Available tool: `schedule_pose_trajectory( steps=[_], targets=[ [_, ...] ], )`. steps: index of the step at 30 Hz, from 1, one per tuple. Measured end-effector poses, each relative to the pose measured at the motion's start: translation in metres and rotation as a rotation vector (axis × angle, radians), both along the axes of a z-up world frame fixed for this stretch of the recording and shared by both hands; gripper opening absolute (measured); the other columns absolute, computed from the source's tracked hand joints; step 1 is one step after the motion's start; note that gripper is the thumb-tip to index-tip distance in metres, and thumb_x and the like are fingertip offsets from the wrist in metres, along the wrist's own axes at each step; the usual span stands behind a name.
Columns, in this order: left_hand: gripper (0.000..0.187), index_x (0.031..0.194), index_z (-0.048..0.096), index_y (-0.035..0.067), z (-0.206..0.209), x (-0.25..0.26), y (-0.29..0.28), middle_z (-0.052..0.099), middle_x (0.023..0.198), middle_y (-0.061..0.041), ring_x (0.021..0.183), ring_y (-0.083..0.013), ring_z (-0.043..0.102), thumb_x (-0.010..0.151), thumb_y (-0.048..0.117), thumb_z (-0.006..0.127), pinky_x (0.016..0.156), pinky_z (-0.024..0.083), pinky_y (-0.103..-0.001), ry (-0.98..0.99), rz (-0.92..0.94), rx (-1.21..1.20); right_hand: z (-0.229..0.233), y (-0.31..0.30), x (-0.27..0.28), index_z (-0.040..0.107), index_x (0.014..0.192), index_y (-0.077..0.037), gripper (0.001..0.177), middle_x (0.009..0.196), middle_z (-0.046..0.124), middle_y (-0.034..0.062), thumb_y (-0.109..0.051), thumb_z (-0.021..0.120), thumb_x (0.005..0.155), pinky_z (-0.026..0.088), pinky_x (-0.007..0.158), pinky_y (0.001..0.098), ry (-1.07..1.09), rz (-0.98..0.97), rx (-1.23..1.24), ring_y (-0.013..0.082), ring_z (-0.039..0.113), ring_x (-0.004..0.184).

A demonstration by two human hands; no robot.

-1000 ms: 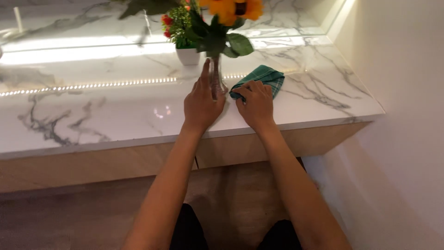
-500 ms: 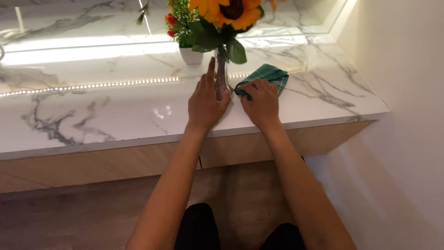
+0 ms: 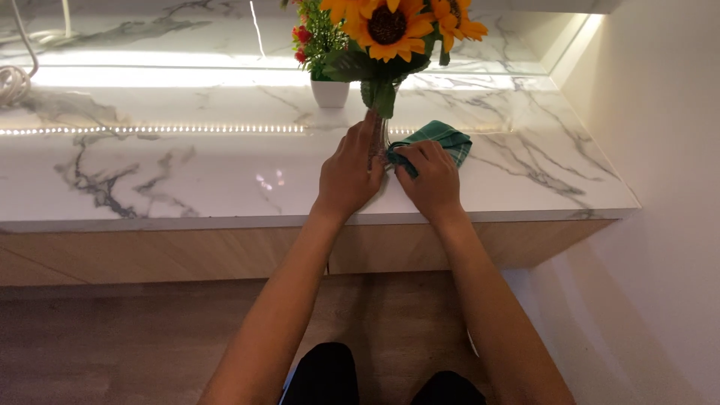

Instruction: Cleaning and wiping decorative plants and vases.

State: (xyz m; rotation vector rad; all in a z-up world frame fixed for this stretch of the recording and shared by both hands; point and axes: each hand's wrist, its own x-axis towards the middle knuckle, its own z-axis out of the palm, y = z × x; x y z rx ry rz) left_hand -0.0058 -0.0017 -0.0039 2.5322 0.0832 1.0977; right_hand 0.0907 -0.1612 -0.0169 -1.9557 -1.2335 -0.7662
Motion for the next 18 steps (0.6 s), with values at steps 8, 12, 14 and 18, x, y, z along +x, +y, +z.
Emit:
schedule_pose_trajectory(
  steps=[8,12,14,18],
  targets=[
    [0.082,0.165,0.020,0.020,0.008,-0.012,-0.004,0.051,0.152,-0.016,0.130,-0.0340,0.061,0.096,0.019,0.064,0.082,0.062,-0.045,0.100,0.023,0.019,0.006,0.001,-0.003,0.075,0.108,-0.010,0.027,0.105,0.067,0.0060,-0.012,0.080,0.082,0.052,0.088,0.0406,0.012,0.037,0.049,0.0279,0.065,0.102],
    [0.091,0.165,0.016,0.020,0.011,-0.022,-0.005,0.046,0.154,-0.019,0.134,-0.0379,0.055,0.089,0.017,0.066,0.085,0.061,-0.047,0.185,-0.016,-0.016,0.017,-0.003,-0.010,0.076,0.106,-0.011,0.029,0.103,0.068,0.0051,-0.019,0.084,0.080,0.044,0.088,0.0408,0.009,0.049,0.024,0.0258,0.064,0.101],
    [0.091,0.165,0.015,0.020,0.007,-0.021,-0.004,0.045,0.155,-0.020,0.136,-0.0392,0.054,0.090,0.018,0.066,0.085,0.061,-0.047,0.199,-0.011,-0.021,0.013,-0.005,-0.009,0.076,0.109,-0.012,0.029,0.107,0.068,0.0050,-0.018,0.082,0.081,0.043,0.092,0.0405,0.019,0.066,0.026,0.0255,0.063,0.105],
    [0.089,0.164,0.015,0.021,0.007,-0.022,-0.006,0.042,0.158,-0.021,0.139,-0.0413,0.051,0.091,0.018,0.066,0.086,0.060,-0.048,0.192,-0.009,0.019,0.015,-0.014,-0.003,0.076,0.119,-0.013,0.042,0.119,0.067,0.0077,-0.012,0.076,0.077,0.042,0.100,0.0447,0.068,0.102,0.008,0.0277,0.060,0.117]
  ],
)
